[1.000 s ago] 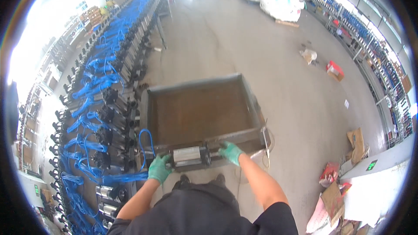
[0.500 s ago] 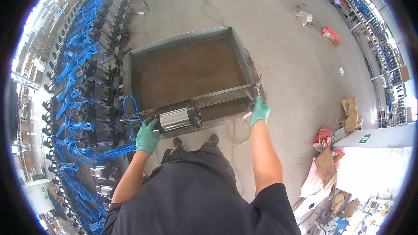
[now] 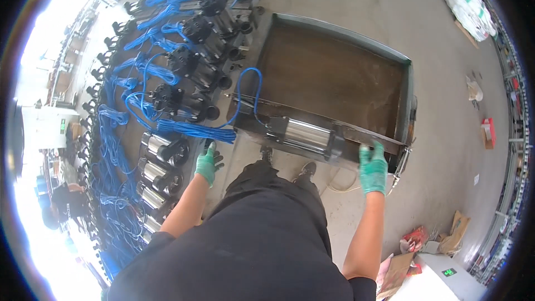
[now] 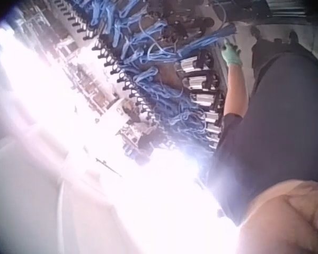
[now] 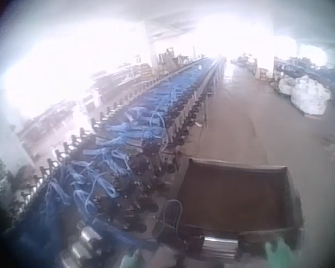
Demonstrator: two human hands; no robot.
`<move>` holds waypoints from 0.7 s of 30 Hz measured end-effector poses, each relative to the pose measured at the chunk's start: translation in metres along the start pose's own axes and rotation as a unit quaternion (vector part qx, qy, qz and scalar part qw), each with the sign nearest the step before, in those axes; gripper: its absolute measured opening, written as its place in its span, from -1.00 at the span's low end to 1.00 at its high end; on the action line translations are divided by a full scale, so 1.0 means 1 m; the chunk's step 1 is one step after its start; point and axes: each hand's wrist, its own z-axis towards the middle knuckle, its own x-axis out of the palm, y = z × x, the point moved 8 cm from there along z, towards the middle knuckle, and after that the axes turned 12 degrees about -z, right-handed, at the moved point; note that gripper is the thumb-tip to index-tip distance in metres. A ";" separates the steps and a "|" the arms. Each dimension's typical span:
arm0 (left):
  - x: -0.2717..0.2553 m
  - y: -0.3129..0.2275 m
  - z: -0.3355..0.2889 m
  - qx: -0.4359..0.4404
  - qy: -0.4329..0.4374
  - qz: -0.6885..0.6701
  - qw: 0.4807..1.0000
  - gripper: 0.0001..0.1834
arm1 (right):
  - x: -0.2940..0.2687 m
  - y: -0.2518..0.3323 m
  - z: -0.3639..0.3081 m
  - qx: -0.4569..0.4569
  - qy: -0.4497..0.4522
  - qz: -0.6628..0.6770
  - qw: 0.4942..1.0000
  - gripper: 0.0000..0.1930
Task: The person tests submersible pumps by securing each pump into a test fixture, submerging it into a water tank, and transporting the pumps between assembly tables.
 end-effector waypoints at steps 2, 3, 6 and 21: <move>-0.012 0.009 0.009 -0.095 -0.087 -0.167 0.978 -0.40 | 0.017 0.069 -0.012 -0.086 0.056 -0.117 0.988 -0.44; -0.013 0.008 0.020 -0.097 -0.091 -0.171 0.976 -0.40 | 0.025 0.094 -0.016 -0.118 0.066 -0.156 0.978 -0.44; -0.003 0.005 0.062 -0.123 -0.113 -0.274 0.947 -0.41 | 0.045 0.120 -0.008 -0.102 0.092 -0.304 0.943 -0.40; 0.018 -0.096 -0.087 0.107 0.150 -0.461 0.868 -0.63 | 0.047 0.026 0.038 -0.107 0.114 -0.077 0.985 -0.52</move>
